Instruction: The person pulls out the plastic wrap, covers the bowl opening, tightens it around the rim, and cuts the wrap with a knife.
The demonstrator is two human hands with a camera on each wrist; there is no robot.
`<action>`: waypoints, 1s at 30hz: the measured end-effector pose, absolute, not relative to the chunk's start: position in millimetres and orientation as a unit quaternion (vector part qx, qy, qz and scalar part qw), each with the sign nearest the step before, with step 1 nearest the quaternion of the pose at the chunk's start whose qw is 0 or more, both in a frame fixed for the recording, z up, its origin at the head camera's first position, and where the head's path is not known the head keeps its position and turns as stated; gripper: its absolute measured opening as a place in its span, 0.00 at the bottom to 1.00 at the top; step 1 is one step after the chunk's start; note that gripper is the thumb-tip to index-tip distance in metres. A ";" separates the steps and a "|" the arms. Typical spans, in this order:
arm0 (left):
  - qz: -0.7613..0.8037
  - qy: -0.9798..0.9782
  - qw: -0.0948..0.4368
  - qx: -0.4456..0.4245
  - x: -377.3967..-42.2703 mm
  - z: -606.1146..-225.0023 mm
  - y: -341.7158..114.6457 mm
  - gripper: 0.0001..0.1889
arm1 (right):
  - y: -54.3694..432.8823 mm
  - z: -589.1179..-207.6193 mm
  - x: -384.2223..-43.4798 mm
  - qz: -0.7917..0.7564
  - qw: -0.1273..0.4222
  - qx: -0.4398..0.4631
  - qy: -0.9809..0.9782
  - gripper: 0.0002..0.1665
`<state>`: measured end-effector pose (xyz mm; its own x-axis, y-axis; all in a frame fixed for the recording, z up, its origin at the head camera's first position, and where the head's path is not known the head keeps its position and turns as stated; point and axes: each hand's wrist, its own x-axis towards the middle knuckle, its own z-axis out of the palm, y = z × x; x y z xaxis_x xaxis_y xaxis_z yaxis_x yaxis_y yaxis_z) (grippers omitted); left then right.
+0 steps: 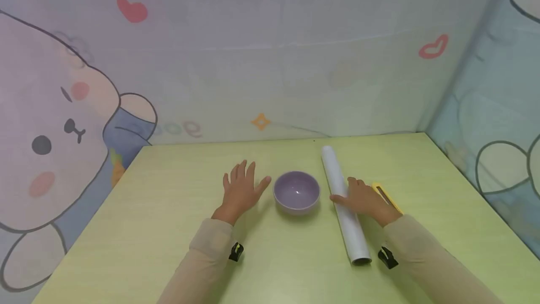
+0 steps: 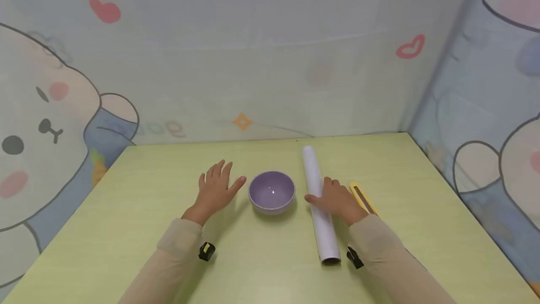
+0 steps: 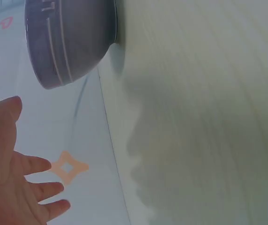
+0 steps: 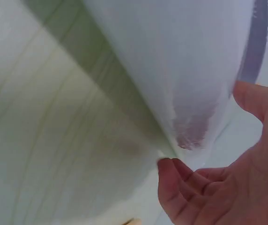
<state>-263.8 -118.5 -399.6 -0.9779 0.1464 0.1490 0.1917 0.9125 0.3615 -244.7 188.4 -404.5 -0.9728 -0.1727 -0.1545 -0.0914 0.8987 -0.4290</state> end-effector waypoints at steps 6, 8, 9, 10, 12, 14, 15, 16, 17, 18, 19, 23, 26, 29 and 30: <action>-0.227 -0.960 0.100 -0.131 -265.2 -400.9 -120.6 0.31 | 184.2 -399.1 -230.6 -0.275 0.155 -0.047 0.948 0.51; -0.230 -0.957 0.109 -0.140 -265.5 -401.6 -122.7 0.29 | 182.5 -400.6 -227.7 -0.285 0.156 -0.046 0.945 0.46; -0.232 -0.956 0.110 -0.143 -265.6 -401.8 -123.5 0.28 | 181.8 -401.5 -226.9 -0.286 0.152 -0.047 0.945 0.45; -0.234 -0.955 0.110 -0.146 -265.8 -402.0 -124.3 0.27 | 181.0 -402.7 -226.3 -0.285 0.148 -0.047 0.946 0.44; -0.239 -0.952 0.112 -0.155 -266.1 -402.4 -125.6 0.25 | 180.4 -405.0 -226.5 -0.282 0.136 -0.051 0.948 0.42; -0.245 -0.950 0.106 -0.161 -266.7 -402.1 -125.8 0.24 | 180.7 -407.1 -227.7 -0.274 0.128 -0.052 0.952 0.41; -0.248 -0.950 0.099 -0.162 -267.2 -401.8 -125.7 0.24 | 181.0 -408.0 -228.8 -0.270 0.125 -0.049 0.953 0.40; -0.249 -0.950 0.097 -0.164 -267.6 -401.5 -126.0 0.23 | 181.2 -408.5 -230.2 -0.265 0.123 -0.052 0.955 0.40; -0.248 -0.950 0.095 -0.165 -268.2 -401.2 -126.2 0.23 | 181.2 -408.3 -231.7 -0.260 0.121 -0.056 0.956 0.40; -0.246 -0.951 0.093 -0.164 -268.9 -400.7 -126.4 0.22 | 180.9 -407.8 -233.1 -0.254 0.120 -0.059 0.958 0.40; -0.246 -0.951 0.088 -0.162 -269.8 -400.2 -126.5 0.22 | 180.7 -407.0 -234.9 -0.251 0.118 -0.063 0.959 0.40; -0.244 -0.953 0.083 -0.163 -273.8 -399.7 -127.2 0.20 | 179.1 -401.4 -241.5 -0.230 0.116 -0.082 0.963 0.38; -0.247 -0.952 0.076 -0.163 -274.7 -399.7 -128.0 0.20 | 178.3 -399.3 -246.0 -0.214 0.114 -0.095 0.965 0.38; -0.244 -0.954 0.071 -0.162 -274.1 -400.2 -129.3 0.19 | 178.2 -399.1 -250.1 -0.204 0.112 -0.108 0.967 0.39; -0.242 -0.954 0.070 -0.162 -274.2 -400.9 -130.0 0.19 | 178.1 -398.9 -251.5 -0.203 0.111 -0.112 0.966 0.39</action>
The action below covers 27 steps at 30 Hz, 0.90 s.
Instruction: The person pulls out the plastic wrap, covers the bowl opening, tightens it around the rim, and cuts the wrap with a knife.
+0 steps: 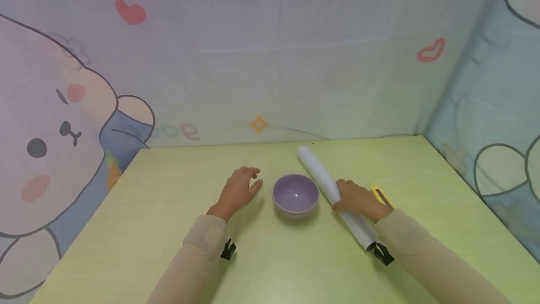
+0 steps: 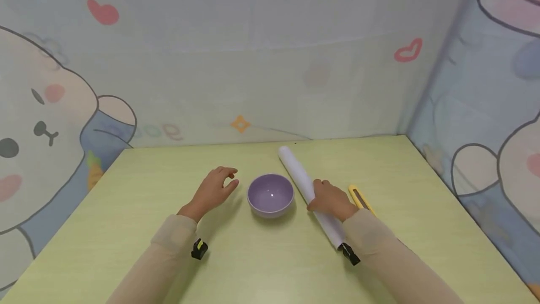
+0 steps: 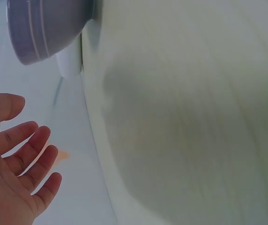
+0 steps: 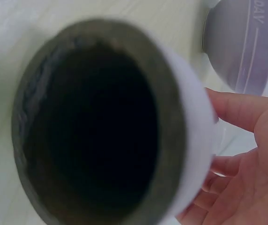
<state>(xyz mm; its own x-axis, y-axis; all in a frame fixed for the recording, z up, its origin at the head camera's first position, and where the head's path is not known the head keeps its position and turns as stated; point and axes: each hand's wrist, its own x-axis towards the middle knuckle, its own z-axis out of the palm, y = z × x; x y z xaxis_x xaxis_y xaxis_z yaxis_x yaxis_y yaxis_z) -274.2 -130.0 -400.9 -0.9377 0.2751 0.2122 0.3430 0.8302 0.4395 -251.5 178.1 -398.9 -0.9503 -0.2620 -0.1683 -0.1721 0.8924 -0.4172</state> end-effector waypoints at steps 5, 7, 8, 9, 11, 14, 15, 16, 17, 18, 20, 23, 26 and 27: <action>-0.231 -0.958 0.059 -0.158 -278.1 -402.1 -133.9 0.19 | 176.6 -395.1 -260.3 -0.192 0.100 -0.140 0.966 0.41; -0.226 -0.959 0.054 -0.159 -280.0 -401.8 -135.2 0.19 | 175.2 -393.5 -264.1 -0.181 0.092 -0.151 0.967 0.39; -0.224 -0.960 0.052 -0.159 -281.0 -401.6 -135.7 0.19 | 174.5 -393.2 -266.1 -0.179 0.088 -0.155 0.968 0.37; -0.222 -0.961 0.050 -0.160 -282.1 -401.6 -136.2 0.19 | 173.9 -392.9 -268.1 -0.177 0.084 -0.159 0.968 0.36; -0.215 -0.962 0.050 -0.163 -283.9 -402.0 -137.2 0.19 | 172.4 -393.3 -271.9 -0.180 0.078 -0.170 0.966 0.33; -0.201 -0.964 0.051 -0.169 -286.5 -403.8 -138.3 0.20 | 169.9 -396.2 -277.5 -0.190 0.075 -0.176 0.963 0.35; -0.198 -0.963 0.054 -0.173 -287.3 -404.6 -138.5 0.20 | 169.1 -397.3 -279.4 -0.192 0.075 -0.177 0.962 0.37; -0.192 -0.963 0.058 -0.177 -288.3 -405.6 -138.6 0.20 | 167.9 -397.8 -281.2 -0.195 0.076 -0.179 0.961 0.38; -0.187 -0.964 0.060 -0.181 -289.3 -406.6 -138.6 0.21 | 166.8 -398.6 -282.9 -0.196 0.076 -0.178 0.961 0.39; -0.182 -0.964 0.063 -0.185 -290.4 -407.6 -138.7 0.21 | 165.6 -399.5 -284.9 -0.196 0.074 -0.179 0.961 0.38; -0.171 -0.964 0.068 -0.191 -292.2 -409.2 -138.9 0.21 | 163.1 -400.3 -288.6 -0.195 0.069 -0.190 0.960 0.34; -0.158 -0.966 0.071 -0.192 -293.8 -410.3 -139.5 0.21 | 158.4 -401.3 -293.5 -0.189 0.061 -0.207 0.958 0.27; -0.154 -0.967 0.068 -0.190 -294.4 -410.7 -140.8 0.20 | 153.9 -402.8 -298.1 -0.179 0.051 -0.222 0.957 0.23; -0.150 -0.968 0.069 -0.190 -294.6 -411.3 -141.6 0.20 | 152.2 -403.4 -299.0 -0.182 0.050 -0.221 0.957 0.23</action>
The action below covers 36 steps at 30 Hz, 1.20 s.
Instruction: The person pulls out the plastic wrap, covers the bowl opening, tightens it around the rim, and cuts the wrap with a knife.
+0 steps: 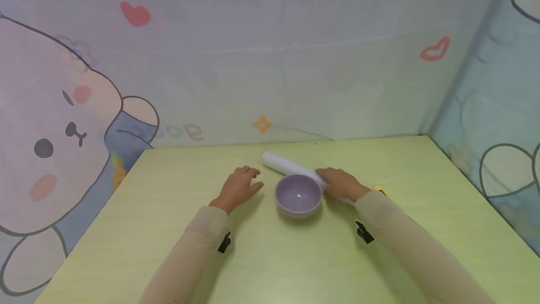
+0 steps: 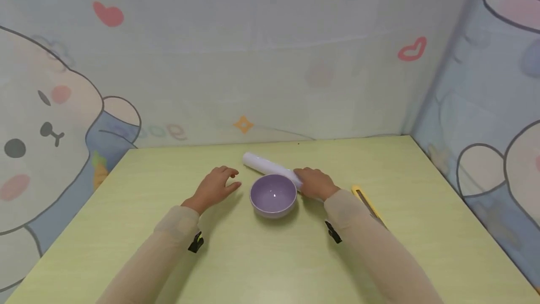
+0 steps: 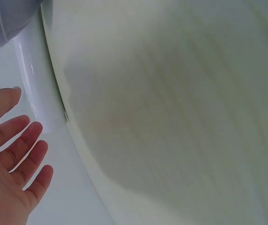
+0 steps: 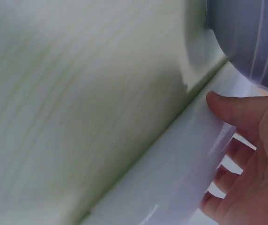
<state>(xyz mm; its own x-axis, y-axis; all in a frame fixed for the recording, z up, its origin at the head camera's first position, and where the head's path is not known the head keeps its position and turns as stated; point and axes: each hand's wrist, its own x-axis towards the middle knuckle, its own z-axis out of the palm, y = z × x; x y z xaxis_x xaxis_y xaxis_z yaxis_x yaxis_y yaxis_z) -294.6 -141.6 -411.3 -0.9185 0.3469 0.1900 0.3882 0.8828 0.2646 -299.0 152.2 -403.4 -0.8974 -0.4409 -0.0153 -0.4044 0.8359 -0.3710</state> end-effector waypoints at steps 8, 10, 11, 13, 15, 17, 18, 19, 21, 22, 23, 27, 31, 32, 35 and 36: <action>-0.072 -0.968 0.140 -0.198 -301.3 -421.3 -154.1 0.21 | 146.6 -407.5 -306.9 -0.168 0.054 -0.222 0.959 0.24; -0.053 -0.960 0.179 -0.209 -306.1 -422.3 -158.0 0.21 | 145.4 -407.4 -312.8 -0.166 0.046 -0.231 0.958 0.24; -0.045 -0.956 0.196 -0.215 -308.6 -422.5 -159.9 0.21 | 144.6 -407.2 -316.3 -0.166 0.043 -0.238 0.956 0.24; -0.028 -0.948 0.223 -0.226 -313.3 -422.7 -162.8 0.22 | 143.0 -407.0 -322.8 -0.169 0.041 -0.247 0.953 0.24; -0.018 -0.942 0.235 -0.239 -316.5 -423.1 -164.8 0.23 | 141.4 -406.7 -328.2 -0.174 0.045 -0.256 0.950 0.24; -0.011 -0.938 0.236 -0.253 -318.6 -423.9 -165.4 0.23 | 139.9 -406.3 -331.6 -0.172 0.046 -0.263 0.948 0.26; -0.010 -0.936 0.236 -0.261 -319.2 -424.2 -165.3 0.22 | 139.5 -406.2 -332.7 -0.171 0.047 -0.265 0.948 0.27; -0.008 -0.934 0.237 -0.269 -319.6 -424.4 -164.8 0.22 | 139.2 -405.9 -333.3 -0.170 0.045 -0.268 0.947 0.27; -0.003 -0.928 0.241 -0.284 -320.6 -424.6 -163.4 0.21 | 139.2 -405.4 -334.3 -0.167 0.039 -0.272 0.947 0.29; 0.003 -0.925 0.246 -0.289 -320.5 -425.4 -162.9 0.21 | 139.0 -405.9 -334.7 -0.164 0.037 -0.273 0.947 0.29; 0.008 -0.922 0.252 -0.294 -320.3 -425.9 -162.4 0.20 | 139.0 -406.3 -334.9 -0.163 0.036 -0.272 0.948 0.30; 0.050 -0.914 0.271 -0.296 -320.3 -426.1 -161.0 0.19 | 138.9 -407.7 -337.2 -0.146 0.027 -0.264 0.953 0.31; 0.092 -0.917 0.261 -0.288 -322.3 -425.3 -159.7 0.17 | 141.6 -409.3 -340.9 -0.131 0.028 -0.240 0.961 0.35; 0.099 -0.918 0.254 -0.287 -323.0 -425.2 -159.5 0.16 | 143.4 -409.7 -341.5 -0.131 0.033 -0.233 0.963 0.38; 0.111 -0.923 0.227 -0.291 -322.5 -422.5 -159.5 0.12 | 151.9 -411.1 -340.7 -0.121 0.047 -0.216 0.968 0.42; 0.115 -0.925 0.214 -0.293 -322.2 -421.1 -159.8 0.10 | 155.6 -411.1 -339.5 -0.116 0.048 -0.212 0.969 0.42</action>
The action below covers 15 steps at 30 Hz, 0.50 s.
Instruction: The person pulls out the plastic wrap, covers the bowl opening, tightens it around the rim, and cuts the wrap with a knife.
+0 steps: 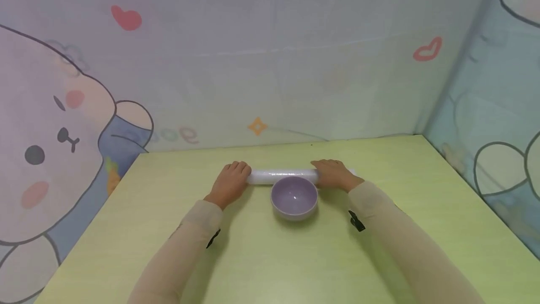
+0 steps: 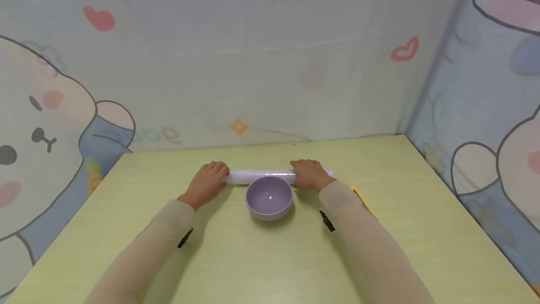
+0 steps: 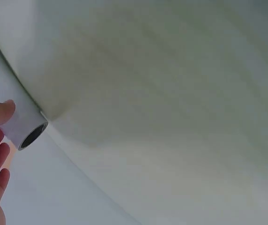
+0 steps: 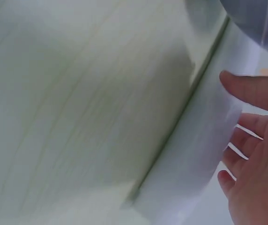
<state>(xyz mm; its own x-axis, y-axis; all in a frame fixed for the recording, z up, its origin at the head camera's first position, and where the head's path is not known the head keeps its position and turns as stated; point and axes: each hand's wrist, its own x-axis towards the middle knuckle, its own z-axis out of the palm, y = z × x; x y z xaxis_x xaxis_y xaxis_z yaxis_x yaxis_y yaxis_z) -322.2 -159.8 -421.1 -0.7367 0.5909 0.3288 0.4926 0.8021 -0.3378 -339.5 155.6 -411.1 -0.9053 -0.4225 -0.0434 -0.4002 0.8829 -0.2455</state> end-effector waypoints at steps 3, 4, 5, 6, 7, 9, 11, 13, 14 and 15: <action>0.120 -0.927 0.183 -0.303 -321.4 -414.8 -160.2 0.07 | 166.5 -412.1 -334.8 -0.101 0.032 -0.205 0.973 0.38; 0.114 -0.927 0.182 -0.307 -321.9 -413.4 -160.4 0.06 | 169.2 -412.3 -333.3 -0.097 0.026 -0.203 0.974 0.35; 0.100 -0.928 0.182 -0.309 -322.4 -411.9 -160.4 0.05 | 171.6 -412.9 -331.9 -0.095 0.020 -0.202 0.975 0.33; 0.086 -0.928 0.186 -0.310 -323.1 -411.2 -160.5 0.04 | 172.9 -413.0 -330.4 -0.095 0.014 -0.200 0.975 0.30; 0.068 -0.928 0.193 -0.312 -323.9 -410.9 -160.5 0.04 | 174.0 -413.1 -329.0 -0.096 0.008 -0.201 0.975 0.28; 0.030 -0.927 0.207 -0.312 -325.9 -411.0 -160.6 0.05 | 175.0 -412.5 -326.5 -0.100 0.000 -0.205 0.974 0.25; -0.014 -0.929 0.210 -0.305 -327.6 -411.1 -160.4 0.05 | 175.6 -411.9 -325.1 -0.102 -0.006 -0.209 0.973 0.23; -0.048 -0.934 0.201 -0.291 -328.7 -410.7 -160.0 0.04 | 175.9 -411.5 -324.9 -0.104 -0.008 -0.211 0.972 0.22; -0.066 -0.936 0.197 -0.283 -328.8 -410.1 -159.7 0.04 | 175.9 -411.6 -325.0 -0.105 -0.006 -0.211 0.972 0.22; -0.082 -0.938 0.193 -0.275 -329.2 -409.8 -159.4 0.02 | 175.9 -411.7 -325.3 -0.106 -0.005 -0.211 0.972 0.22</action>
